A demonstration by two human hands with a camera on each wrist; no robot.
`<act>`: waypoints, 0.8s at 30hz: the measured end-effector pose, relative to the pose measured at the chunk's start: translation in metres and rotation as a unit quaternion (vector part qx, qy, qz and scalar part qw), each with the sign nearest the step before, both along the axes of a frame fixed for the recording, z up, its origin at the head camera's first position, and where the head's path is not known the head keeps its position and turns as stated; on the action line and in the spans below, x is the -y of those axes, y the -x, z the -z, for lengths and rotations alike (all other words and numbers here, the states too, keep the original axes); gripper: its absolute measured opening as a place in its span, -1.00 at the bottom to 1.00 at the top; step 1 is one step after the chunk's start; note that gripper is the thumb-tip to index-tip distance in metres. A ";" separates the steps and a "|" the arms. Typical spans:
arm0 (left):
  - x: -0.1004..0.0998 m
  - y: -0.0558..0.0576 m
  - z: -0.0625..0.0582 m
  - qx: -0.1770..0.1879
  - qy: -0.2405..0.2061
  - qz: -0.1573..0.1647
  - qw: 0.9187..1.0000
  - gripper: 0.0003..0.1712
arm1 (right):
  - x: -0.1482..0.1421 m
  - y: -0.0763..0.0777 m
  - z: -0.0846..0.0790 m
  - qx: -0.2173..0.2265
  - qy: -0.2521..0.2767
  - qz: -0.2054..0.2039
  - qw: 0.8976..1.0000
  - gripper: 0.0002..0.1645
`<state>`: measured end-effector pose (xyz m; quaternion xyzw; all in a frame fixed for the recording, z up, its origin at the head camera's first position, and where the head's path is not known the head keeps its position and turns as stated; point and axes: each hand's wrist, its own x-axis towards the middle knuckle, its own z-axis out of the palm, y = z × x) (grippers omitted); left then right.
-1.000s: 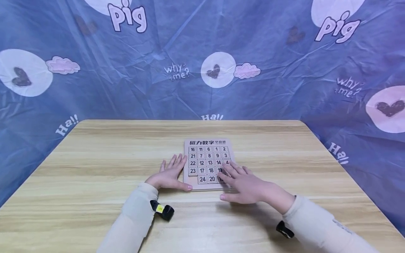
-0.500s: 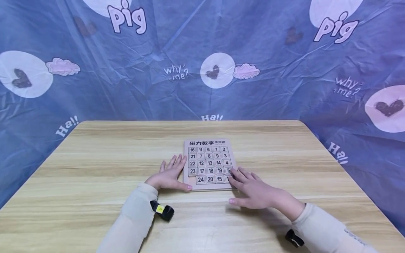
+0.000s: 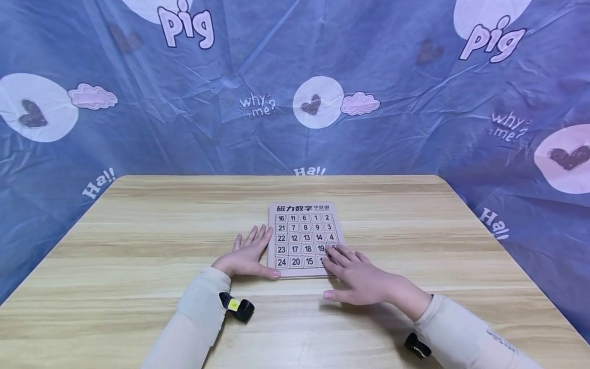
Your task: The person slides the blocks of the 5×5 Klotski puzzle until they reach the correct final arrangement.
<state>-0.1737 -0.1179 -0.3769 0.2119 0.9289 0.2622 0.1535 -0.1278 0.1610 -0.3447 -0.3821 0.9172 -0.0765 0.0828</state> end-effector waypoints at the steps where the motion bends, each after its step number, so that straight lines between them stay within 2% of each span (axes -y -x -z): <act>1: 0.000 0.000 0.000 0.000 -0.002 0.001 1.000 0.33 | 0.000 0.000 0.000 0.000 0.000 0.000 1.000 -0.09; 17: -0.002 0.000 0.001 0.000 0.007 0.003 1.000 0.33 | 0.002 0.005 0.000 0.005 -0.009 0.008 1.000 -0.05; 21: -0.002 0.000 0.001 -0.002 0.008 0.006 1.000 0.32 | 0.012 0.006 -0.001 0.004 -0.013 0.004 1.000 -0.04; 24: -0.001 0.000 0.000 -0.004 0.004 0.004 1.000 0.32 | 0.027 0.005 0.000 -0.004 -0.025 -0.014 1.000 -0.06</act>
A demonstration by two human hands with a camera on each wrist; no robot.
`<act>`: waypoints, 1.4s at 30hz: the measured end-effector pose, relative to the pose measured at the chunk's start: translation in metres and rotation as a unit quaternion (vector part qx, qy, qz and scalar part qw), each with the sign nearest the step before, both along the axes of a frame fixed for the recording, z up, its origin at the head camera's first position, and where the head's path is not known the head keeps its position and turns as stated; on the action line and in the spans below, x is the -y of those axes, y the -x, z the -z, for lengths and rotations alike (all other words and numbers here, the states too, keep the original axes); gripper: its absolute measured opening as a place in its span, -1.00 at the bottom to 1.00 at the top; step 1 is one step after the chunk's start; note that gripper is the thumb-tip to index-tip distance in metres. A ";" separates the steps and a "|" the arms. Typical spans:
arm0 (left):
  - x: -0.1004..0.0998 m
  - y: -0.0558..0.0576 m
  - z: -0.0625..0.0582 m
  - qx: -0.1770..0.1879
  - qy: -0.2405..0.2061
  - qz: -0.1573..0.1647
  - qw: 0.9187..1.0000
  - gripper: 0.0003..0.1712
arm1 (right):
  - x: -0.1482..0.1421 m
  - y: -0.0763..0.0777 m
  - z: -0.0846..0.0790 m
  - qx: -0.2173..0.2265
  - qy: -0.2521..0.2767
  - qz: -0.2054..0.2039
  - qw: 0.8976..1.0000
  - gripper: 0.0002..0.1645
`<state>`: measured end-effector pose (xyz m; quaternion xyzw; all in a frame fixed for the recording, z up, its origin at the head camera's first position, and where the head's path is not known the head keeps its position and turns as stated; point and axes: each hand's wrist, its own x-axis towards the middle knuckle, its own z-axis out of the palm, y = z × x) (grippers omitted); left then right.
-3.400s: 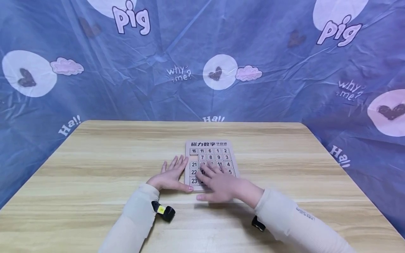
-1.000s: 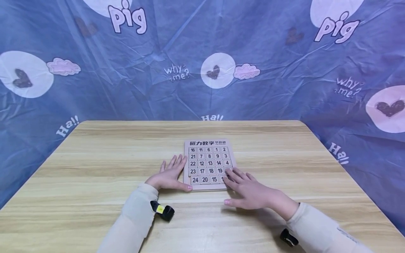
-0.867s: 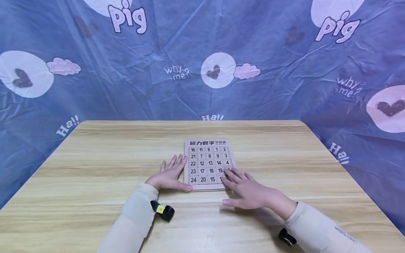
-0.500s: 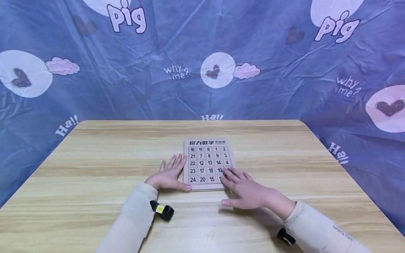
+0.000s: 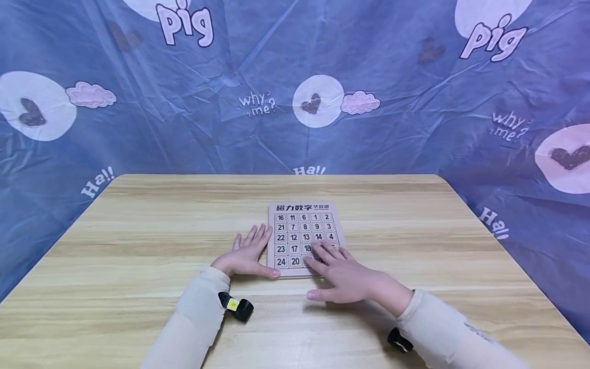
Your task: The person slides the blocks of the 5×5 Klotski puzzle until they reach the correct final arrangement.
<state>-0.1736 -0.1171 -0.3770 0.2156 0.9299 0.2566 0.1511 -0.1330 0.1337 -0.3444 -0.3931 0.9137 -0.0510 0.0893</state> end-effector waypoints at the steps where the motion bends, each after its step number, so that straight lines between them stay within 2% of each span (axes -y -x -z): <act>1: 0.000 0.000 0.000 -0.002 -0.001 0.000 1.000 0.32 | 0.006 0.000 0.001 -0.003 -0.005 -0.008 1.000 -0.06; 6: 0.001 -0.001 0.000 -0.006 0.004 0.003 1.000 0.31 | 0.033 -0.001 0.003 -0.012 -0.026 -0.041 0.999 -0.07; 12: 0.000 0.000 0.001 -0.006 0.006 0.007 1.000 0.31 | 0.046 0.000 0.003 -0.006 -0.037 -0.044 0.998 -0.06; 28: 0.001 0.001 0.000 -0.005 0.008 0.001 1.000 0.30 | 0.028 0.003 -0.001 0.017 -0.056 -0.019 0.998 -0.13; 37: -0.001 0.001 0.002 -0.001 0.001 -0.001 1.000 0.31 | 0.021 0.003 -0.001 0.019 -0.056 -0.028 0.998 -0.14; 42: 0.000 0.001 0.001 -0.002 0.001 0.000 1.000 0.31 | 0.024 0.010 -0.004 0.031 -0.047 -0.026 0.998 -0.10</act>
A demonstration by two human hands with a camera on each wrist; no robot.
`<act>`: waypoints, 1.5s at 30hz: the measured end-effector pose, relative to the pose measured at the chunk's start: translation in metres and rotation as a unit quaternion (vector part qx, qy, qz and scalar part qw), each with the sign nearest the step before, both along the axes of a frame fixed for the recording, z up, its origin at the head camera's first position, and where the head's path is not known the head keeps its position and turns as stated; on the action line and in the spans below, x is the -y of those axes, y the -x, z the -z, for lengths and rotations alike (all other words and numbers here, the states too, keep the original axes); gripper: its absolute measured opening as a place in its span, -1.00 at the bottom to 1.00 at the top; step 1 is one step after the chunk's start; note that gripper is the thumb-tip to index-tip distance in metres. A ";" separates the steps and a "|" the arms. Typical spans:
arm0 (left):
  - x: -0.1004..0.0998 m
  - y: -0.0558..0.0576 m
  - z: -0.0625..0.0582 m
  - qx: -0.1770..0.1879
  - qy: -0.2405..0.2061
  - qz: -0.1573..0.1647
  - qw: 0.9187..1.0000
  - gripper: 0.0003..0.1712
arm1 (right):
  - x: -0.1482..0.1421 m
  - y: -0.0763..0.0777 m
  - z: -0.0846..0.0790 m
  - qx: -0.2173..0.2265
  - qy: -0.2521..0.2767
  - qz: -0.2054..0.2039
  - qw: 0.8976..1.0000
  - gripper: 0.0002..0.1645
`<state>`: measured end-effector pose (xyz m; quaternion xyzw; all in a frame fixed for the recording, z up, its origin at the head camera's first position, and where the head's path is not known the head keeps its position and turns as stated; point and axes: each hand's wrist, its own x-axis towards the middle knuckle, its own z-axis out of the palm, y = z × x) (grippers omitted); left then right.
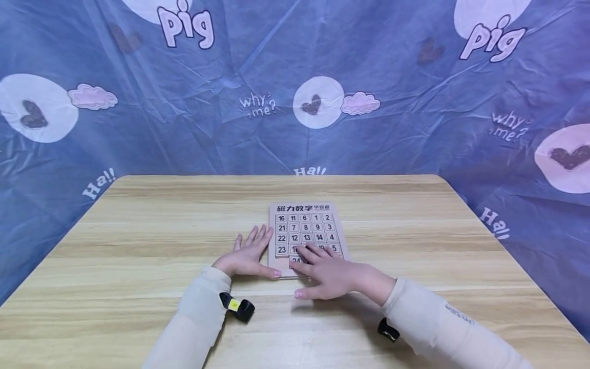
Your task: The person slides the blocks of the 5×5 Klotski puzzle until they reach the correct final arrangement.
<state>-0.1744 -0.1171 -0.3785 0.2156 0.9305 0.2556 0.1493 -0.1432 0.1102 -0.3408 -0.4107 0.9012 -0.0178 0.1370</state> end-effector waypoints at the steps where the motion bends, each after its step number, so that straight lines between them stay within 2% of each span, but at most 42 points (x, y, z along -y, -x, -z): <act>1: 0.000 0.000 0.000 0.000 0.001 0.000 1.000 0.31 | 0.002 0.003 0.000 -0.001 0.002 0.003 1.000 -0.09; 12: -0.001 0.000 0.000 0.001 0.008 0.003 1.000 0.30 | 0.030 0.051 0.002 -0.026 -0.009 0.095 0.995 -0.02; 20: 0.000 -0.001 -0.001 0.004 0.015 0.002 1.000 0.28 | 0.043 0.070 0.011 -0.017 -0.012 0.138 0.990 0.01; 30: 0.000 0.000 -0.001 0.006 0.014 0.003 1.000 0.29 | 0.047 0.076 0.013 -0.019 -0.004 0.153 0.988 -0.02; 39: 0.000 0.000 -0.002 0.007 0.021 0.001 1.000 0.29 | 0.044 0.066 0.012 -0.027 -0.003 0.127 0.991 -0.01; 45: 0.000 -0.001 -0.003 0.008 0.003 0.006 1.000 0.30 | 0.042 0.059 0.010 -0.027 -0.003 0.114 0.993 -0.02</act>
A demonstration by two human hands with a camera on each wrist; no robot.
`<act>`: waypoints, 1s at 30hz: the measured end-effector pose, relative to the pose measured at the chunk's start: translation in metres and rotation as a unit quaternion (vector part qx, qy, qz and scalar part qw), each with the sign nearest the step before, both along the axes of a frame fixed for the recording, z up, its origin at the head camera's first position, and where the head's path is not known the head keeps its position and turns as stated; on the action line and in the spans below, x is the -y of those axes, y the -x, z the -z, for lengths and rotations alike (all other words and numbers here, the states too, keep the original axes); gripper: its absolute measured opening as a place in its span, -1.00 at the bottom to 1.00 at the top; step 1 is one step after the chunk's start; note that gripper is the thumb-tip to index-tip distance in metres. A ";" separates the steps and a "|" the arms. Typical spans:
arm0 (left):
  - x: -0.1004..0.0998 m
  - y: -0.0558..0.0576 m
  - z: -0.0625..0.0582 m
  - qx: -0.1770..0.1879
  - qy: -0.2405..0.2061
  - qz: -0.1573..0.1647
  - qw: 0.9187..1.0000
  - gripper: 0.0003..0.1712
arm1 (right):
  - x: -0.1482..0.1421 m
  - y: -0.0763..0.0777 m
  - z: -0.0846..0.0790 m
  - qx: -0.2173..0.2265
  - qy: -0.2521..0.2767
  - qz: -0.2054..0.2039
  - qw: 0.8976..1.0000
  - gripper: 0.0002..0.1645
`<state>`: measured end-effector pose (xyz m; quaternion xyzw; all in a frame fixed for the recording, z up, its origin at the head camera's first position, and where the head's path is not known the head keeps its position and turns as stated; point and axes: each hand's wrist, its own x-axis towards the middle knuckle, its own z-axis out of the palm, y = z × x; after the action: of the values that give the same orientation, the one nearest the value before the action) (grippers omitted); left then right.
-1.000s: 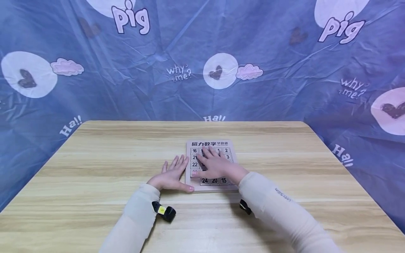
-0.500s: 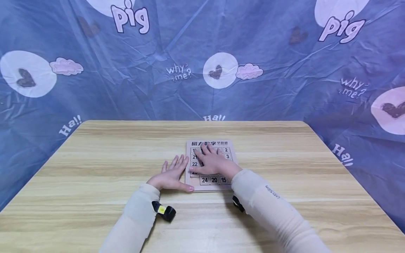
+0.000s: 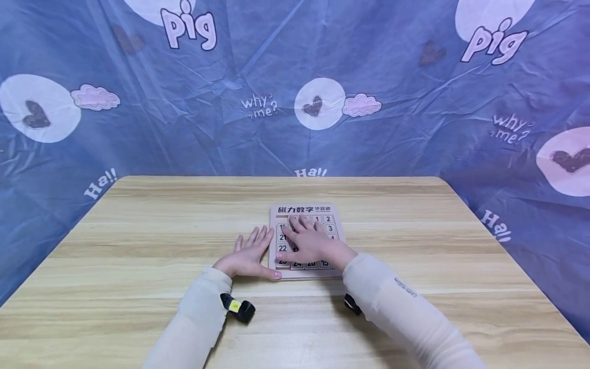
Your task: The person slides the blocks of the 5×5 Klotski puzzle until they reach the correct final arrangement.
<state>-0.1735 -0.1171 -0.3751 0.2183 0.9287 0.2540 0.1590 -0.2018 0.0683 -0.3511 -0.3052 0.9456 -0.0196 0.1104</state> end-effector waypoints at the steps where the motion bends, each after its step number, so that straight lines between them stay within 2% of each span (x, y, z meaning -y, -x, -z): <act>1: 0.000 0.000 0.000 -0.001 -0.003 0.002 1.000 0.30 | 0.000 -0.001 0.000 0.001 0.001 -0.003 1.000 -0.02; 14: 0.001 0.000 0.002 0.000 0.002 -0.001 1.000 0.29 | -0.001 -0.006 0.000 -0.008 0.001 -0.020 1.000 -0.04; 20: 0.000 0.000 0.002 -0.006 0.007 -0.003 1.000 0.30 | -0.015 0.001 -0.003 0.008 0.031 0.010 0.999 -0.11; 30: 0.000 0.000 0.002 -0.003 0.004 -0.009 1.000 0.32 | -0.069 0.012 -0.007 0.018 0.055 0.076 0.995 -0.11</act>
<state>-0.1734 -0.1168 -0.3776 0.2097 0.9323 0.2506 0.1548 -0.2141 0.1371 -0.3437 -0.2379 0.9615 -0.0852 0.1083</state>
